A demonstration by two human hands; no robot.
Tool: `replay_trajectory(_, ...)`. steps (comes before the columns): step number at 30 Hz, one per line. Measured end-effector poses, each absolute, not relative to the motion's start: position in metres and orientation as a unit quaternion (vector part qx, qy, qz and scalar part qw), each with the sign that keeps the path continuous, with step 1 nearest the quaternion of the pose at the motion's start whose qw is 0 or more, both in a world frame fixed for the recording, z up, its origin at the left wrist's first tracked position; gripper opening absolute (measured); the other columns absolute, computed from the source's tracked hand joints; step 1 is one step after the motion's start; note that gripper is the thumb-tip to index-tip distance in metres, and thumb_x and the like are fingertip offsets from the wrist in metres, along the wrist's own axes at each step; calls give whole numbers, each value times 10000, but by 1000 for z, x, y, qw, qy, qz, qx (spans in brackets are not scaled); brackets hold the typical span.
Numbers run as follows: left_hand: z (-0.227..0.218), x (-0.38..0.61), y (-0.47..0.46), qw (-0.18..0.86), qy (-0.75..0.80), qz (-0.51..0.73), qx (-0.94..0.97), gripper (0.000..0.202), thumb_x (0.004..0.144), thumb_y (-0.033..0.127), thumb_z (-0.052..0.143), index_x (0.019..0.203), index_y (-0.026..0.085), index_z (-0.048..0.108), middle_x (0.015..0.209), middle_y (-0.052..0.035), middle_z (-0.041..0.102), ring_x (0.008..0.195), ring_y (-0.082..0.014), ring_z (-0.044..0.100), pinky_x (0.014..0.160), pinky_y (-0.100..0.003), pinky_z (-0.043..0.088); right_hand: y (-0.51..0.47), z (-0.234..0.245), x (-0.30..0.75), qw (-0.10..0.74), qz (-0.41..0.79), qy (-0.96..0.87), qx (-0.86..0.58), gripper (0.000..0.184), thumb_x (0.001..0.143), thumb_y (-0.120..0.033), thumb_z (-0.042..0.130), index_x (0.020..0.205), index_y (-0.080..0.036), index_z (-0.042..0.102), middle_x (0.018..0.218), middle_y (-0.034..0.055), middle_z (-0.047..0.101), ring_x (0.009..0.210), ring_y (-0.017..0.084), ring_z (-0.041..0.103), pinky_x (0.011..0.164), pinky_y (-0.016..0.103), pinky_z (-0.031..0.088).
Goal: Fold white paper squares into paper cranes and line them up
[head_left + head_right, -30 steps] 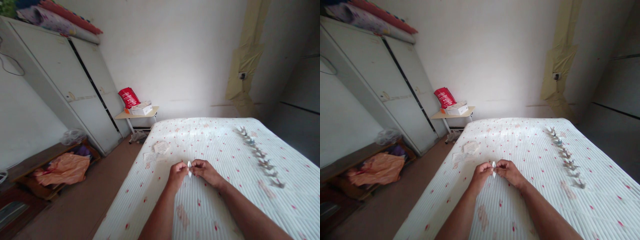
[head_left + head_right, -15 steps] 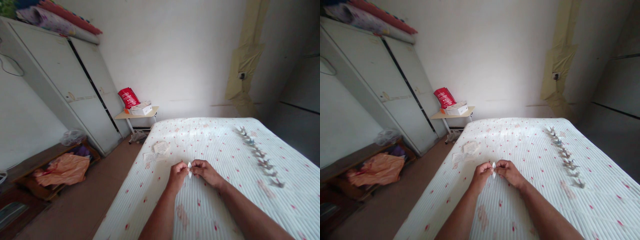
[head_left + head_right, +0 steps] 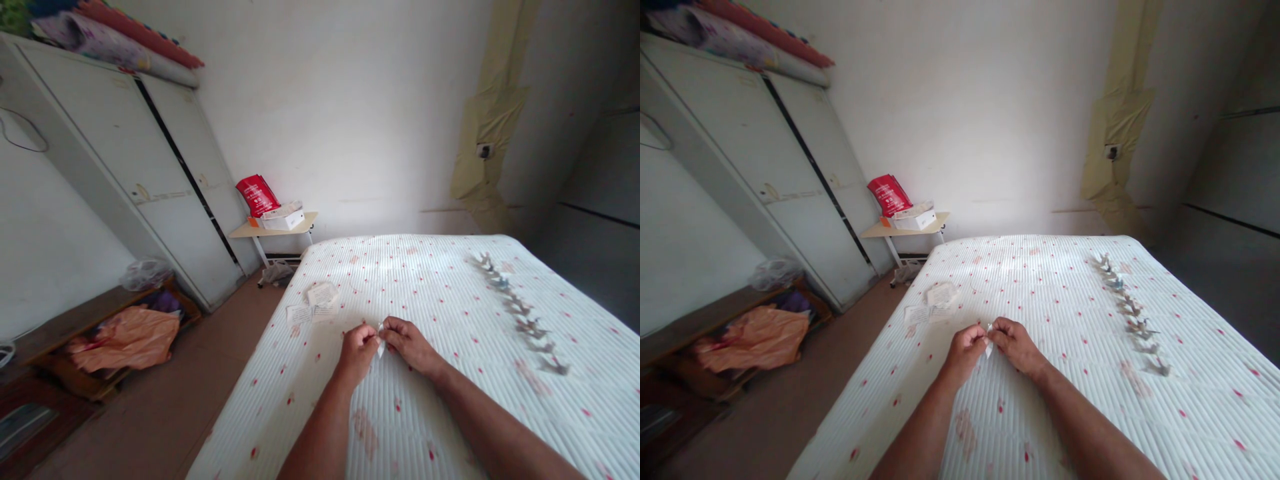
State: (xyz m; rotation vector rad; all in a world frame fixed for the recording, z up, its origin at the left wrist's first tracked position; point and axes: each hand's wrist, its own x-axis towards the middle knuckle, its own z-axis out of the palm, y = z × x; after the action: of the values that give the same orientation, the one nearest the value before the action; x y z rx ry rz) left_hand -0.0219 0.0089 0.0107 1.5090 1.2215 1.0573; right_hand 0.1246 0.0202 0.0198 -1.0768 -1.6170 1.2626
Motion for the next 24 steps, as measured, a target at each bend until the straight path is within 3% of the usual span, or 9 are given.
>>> replay_trajectory(10, 7, -21, 12, 435, 493, 422, 624, 152, 679, 291, 495, 612, 156, 515, 550, 45, 422, 540, -88, 373, 517, -207, 277, 25, 13, 125, 432, 490, -623, -430, 277, 738, -439, 561, 643, -183, 514, 523, -59, 424, 492, 86, 363, 489, 232, 282)
replay_trajectory(15, 8, -23, 14, 479, 487, 459, 568, 201, 666, 342, 533, 619, 147, 528, 544, 45, 426, 537, -82, 360, 526, -203, 273, 26, 14, 127, 431, 523, -609, -411, 311, 748, -481, 561, 708, -172, 547, 544, -52, 460, 501, 87, 397, 507, 230, 318)
replay_trajectory(24, 15, -22, 12, 493, 476, 522, 508, 246, 665, 376, 593, 626, 136, 555, 534, 45, 424, 537, -80, 356, 530, -201, 271, 24, 4, 119, 464, 432, -636, -440, 192, 726, -361, 608, 696, -185, 537, 610, -40, 486, 571, 98, 441, 546, 225, 349)
